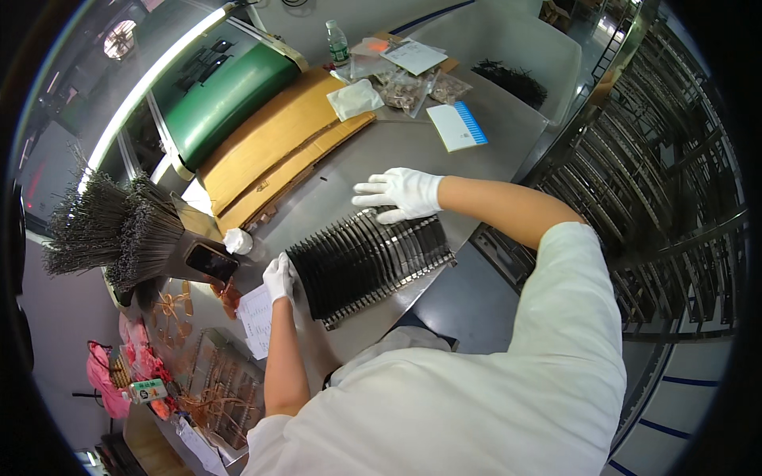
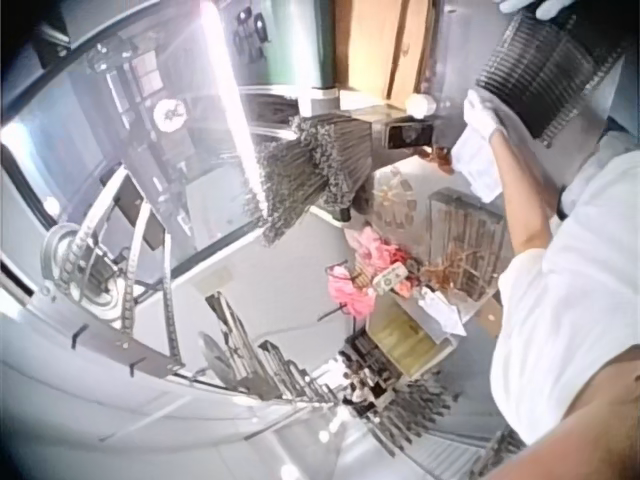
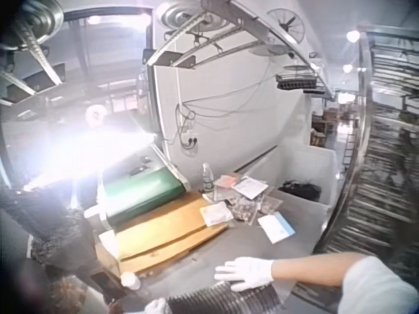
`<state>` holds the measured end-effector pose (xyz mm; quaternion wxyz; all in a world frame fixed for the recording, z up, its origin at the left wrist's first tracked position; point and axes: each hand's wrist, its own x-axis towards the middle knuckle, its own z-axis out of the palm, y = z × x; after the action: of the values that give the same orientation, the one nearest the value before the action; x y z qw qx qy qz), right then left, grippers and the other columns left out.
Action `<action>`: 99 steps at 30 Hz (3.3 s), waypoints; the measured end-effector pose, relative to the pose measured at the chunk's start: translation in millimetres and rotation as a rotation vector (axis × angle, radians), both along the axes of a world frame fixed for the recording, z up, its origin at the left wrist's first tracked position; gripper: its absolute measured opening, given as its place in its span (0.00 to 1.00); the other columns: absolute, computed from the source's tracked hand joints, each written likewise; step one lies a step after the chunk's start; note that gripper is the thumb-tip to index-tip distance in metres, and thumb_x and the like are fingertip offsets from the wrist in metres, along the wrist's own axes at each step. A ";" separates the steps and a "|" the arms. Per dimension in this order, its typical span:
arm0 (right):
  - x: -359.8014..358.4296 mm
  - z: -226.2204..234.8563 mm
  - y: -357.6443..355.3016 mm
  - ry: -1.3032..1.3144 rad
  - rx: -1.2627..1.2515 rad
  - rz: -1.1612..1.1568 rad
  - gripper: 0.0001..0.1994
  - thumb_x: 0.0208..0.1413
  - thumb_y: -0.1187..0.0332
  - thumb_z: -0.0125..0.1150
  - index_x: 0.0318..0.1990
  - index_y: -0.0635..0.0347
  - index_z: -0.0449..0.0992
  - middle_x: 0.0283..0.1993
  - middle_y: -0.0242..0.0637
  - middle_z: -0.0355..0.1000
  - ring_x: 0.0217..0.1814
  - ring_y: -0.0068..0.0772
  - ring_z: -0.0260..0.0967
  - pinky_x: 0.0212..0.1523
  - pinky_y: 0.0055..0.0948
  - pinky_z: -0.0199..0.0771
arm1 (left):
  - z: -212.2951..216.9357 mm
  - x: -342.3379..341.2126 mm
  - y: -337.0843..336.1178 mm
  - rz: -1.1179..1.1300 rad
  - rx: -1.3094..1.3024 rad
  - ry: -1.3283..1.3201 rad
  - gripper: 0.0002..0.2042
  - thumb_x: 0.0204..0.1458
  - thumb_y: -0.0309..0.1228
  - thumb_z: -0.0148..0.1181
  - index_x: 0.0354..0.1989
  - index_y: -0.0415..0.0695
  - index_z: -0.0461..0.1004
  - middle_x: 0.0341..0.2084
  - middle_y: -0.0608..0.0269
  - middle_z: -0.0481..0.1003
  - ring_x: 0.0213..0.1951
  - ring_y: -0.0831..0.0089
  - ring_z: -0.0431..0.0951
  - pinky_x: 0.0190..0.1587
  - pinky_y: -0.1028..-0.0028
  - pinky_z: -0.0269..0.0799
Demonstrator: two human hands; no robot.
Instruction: The person assembles a black metal frame by inserting a cross-shaped support and attaching a slatted panel. They then handle a gold-colored decorative frame, placing it aside, and continue assembling the black frame components on a stainless steel workbench.
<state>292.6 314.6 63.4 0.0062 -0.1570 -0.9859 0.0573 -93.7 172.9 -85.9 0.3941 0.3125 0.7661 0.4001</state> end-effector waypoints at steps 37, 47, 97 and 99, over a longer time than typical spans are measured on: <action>-111.4 11.1 -146.1 0.121 0.129 0.210 0.36 0.52 0.57 0.70 0.69 0.50 0.66 0.74 0.37 0.63 0.75 0.45 0.61 0.73 0.49 0.59 | 344.5 -278.3 -33.2 -0.562 -0.129 1.861 0.09 0.61 0.35 0.57 0.35 0.42 0.79 0.35 0.54 0.80 0.42 0.54 0.82 0.44 0.58 0.80; -117.7 4.8 -130.9 0.109 0.111 0.196 0.38 0.53 0.56 0.69 0.71 0.51 0.64 0.75 0.38 0.61 0.77 0.46 0.57 0.75 0.49 0.57 | 340.3 -285.2 -33.1 -0.508 -0.114 1.883 0.07 0.58 0.29 0.55 0.32 0.42 0.79 0.35 0.53 0.80 0.41 0.54 0.82 0.46 0.59 0.80; -133.7 -3.4 -136.4 0.120 0.096 0.127 0.37 0.53 0.62 0.68 0.72 0.48 0.63 0.78 0.35 0.57 0.79 0.45 0.55 0.77 0.47 0.54 | 10.1 -6.5 -124.4 0.551 0.433 -0.556 0.09 0.72 0.33 0.44 0.48 0.39 0.60 0.38 0.48 0.77 0.32 0.65 0.82 0.35 0.70 0.85; -133.2 -6.8 -136.3 0.117 0.094 0.122 0.37 0.53 0.62 0.68 0.72 0.47 0.63 0.78 0.36 0.57 0.79 0.45 0.55 0.77 0.47 0.54 | 9.3 -8.4 -119.4 0.538 0.438 -0.560 0.08 0.72 0.32 0.43 0.49 0.41 0.59 0.36 0.51 0.77 0.32 0.67 0.81 0.36 0.69 0.84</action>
<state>159.4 178.3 56.6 0.0677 -0.0928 -0.9932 0.0203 -102.1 53.5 -76.6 0.3929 0.0577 0.5809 0.7105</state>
